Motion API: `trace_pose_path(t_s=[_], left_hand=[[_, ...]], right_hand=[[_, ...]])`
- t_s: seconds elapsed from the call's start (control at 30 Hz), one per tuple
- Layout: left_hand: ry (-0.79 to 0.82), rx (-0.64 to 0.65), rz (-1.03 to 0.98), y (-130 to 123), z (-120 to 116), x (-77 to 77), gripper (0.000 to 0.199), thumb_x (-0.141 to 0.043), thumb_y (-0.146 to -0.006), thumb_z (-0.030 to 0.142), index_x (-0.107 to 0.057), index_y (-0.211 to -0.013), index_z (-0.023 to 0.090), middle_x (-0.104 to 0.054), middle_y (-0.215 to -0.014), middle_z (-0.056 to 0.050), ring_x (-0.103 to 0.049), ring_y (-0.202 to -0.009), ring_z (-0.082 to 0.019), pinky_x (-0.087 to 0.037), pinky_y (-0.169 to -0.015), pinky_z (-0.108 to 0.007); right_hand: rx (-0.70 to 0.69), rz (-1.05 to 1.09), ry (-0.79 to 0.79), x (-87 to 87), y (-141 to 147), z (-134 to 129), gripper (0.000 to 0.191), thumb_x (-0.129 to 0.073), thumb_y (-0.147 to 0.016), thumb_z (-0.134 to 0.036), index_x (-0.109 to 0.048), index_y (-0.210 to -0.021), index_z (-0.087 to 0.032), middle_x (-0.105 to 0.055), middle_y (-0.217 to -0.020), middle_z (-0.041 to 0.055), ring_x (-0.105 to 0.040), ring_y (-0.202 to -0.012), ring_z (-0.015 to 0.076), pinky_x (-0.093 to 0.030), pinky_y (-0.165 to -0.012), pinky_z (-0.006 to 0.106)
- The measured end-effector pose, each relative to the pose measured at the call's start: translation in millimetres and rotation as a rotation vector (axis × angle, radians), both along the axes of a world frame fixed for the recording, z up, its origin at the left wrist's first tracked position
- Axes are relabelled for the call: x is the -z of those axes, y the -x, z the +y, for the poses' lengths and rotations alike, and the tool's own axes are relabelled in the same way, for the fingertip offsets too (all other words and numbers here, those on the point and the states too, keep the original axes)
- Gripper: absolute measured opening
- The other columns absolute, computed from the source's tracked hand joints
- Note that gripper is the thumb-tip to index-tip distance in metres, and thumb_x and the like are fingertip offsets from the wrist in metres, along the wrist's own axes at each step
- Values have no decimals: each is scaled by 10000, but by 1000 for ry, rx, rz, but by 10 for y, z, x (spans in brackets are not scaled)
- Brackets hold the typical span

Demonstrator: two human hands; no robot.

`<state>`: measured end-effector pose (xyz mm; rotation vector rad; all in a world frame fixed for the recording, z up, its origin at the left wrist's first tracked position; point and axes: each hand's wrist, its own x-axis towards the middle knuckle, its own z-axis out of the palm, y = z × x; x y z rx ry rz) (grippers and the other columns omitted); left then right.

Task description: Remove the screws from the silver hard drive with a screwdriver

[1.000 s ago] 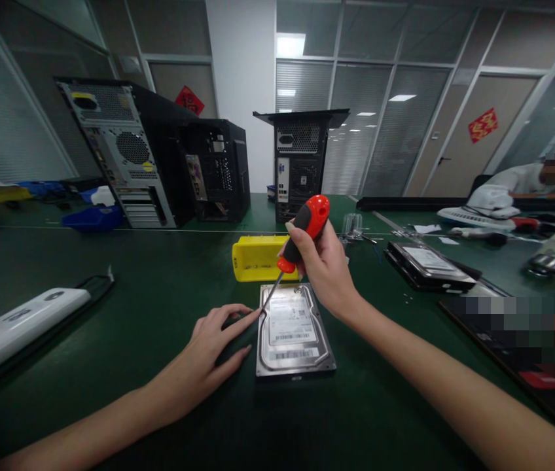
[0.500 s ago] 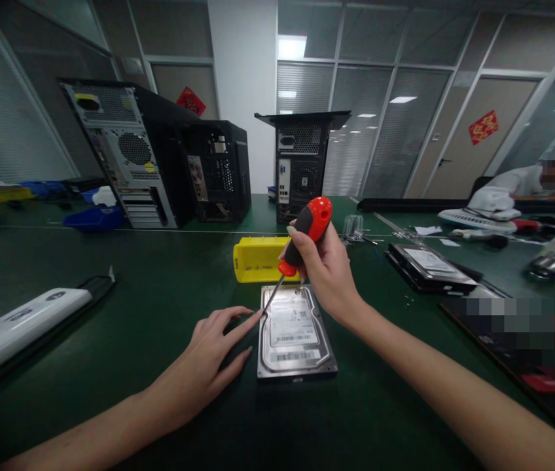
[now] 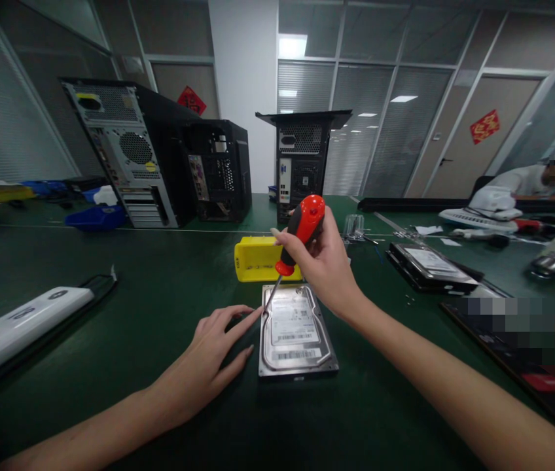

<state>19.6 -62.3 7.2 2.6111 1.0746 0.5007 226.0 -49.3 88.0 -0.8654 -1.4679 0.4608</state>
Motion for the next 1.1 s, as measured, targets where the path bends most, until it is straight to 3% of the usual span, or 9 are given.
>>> trace_pose_path(t_s=[0.17,0.3,0.43,0.57,0.7,0.83,0.9,1.03,1.1], left_hand=[[3,-5,6,-2,9,5,502,-454,-918,253,-351,-1408,282,-423,-1354,-88,-394,-1228,-276,-355,-1008,-488],[3,3,7,-7,9,8,500,-457,-917,257,-355,-1406,285,-424,-1355,-87,-391,-1232,-274,-348,-1012,-490],[15,2,12,-3,6,7,497,-450,-923,265,-351,-1409,286,-419,-1363,-82,-384,-1240,-267,-343,-1016,-484],[26,3,2,6,9,-1,500,-457,-922,280,-347,-1410,302,-415,-1375,-78,-381,-1247,-276,-341,-1013,-501],[25,-2,5,2,3,-15,503,-466,-913,267,-360,-1404,291,-425,-1363,-90,-390,-1237,-283,-351,-1003,-502],[18,-3,4,-4,3,-8,504,-463,-911,259,-362,-1403,292,-432,-1354,-87,-394,-1229,-278,-354,-1003,-490],[14,1,-7,0,10,2,495,-459,-916,268,-364,-1401,300,-432,-1353,-82,-395,-1225,-279,-354,-1002,-491],[19,4,-18,12,24,18,493,-457,-921,291,-357,-1404,312,-427,-1361,-75,-388,-1233,-283,-348,-1005,-499],[25,4,-17,15,25,17,500,-459,-920,293,-350,-1407,316,-424,-1363,-74,-387,-1233,-286,-348,-1004,-503]], right_hand=[[93,-139,-149,-108,81,2,577,-705,-736,-322,-372,-1207,-304,-499,-1009,27,-515,-634,100,-465,-533,264],[38,-235,-144,-161,101,26,484,-600,-826,-361,-374,-1251,-306,-502,-931,17,-452,-572,81,-430,-501,249],[-68,-210,-70,-198,69,71,359,-507,-879,-399,-393,-1200,-284,-531,-883,17,-408,-499,59,-356,-405,213],[-17,-167,-48,-238,54,152,364,-615,-804,-389,-422,-1081,-253,-542,-843,1,-363,-442,42,-320,-376,213],[15,-140,-86,-278,77,242,434,-717,-699,-357,-367,-924,-237,-554,-782,-6,-552,-648,134,-478,-589,286],[153,-220,-90,-299,102,283,470,-732,-670,-396,-375,-929,-233,-500,-747,-12,-548,-673,159,-483,-645,334],[106,-245,-90,-313,108,273,413,-682,-726,-413,-407,-977,-234,-486,-733,-17,-532,-641,142,-470,-614,310],[-124,-275,-14,-364,85,217,189,-461,-893,-376,-463,-1029,-245,-513,-764,-10,-476,-601,105,-421,-553,250],[-143,-313,-12,-393,65,193,187,-450,-900,-380,-482,-1019,-240,-521,-810,0,-449,-607,100,-394,-528,235]])
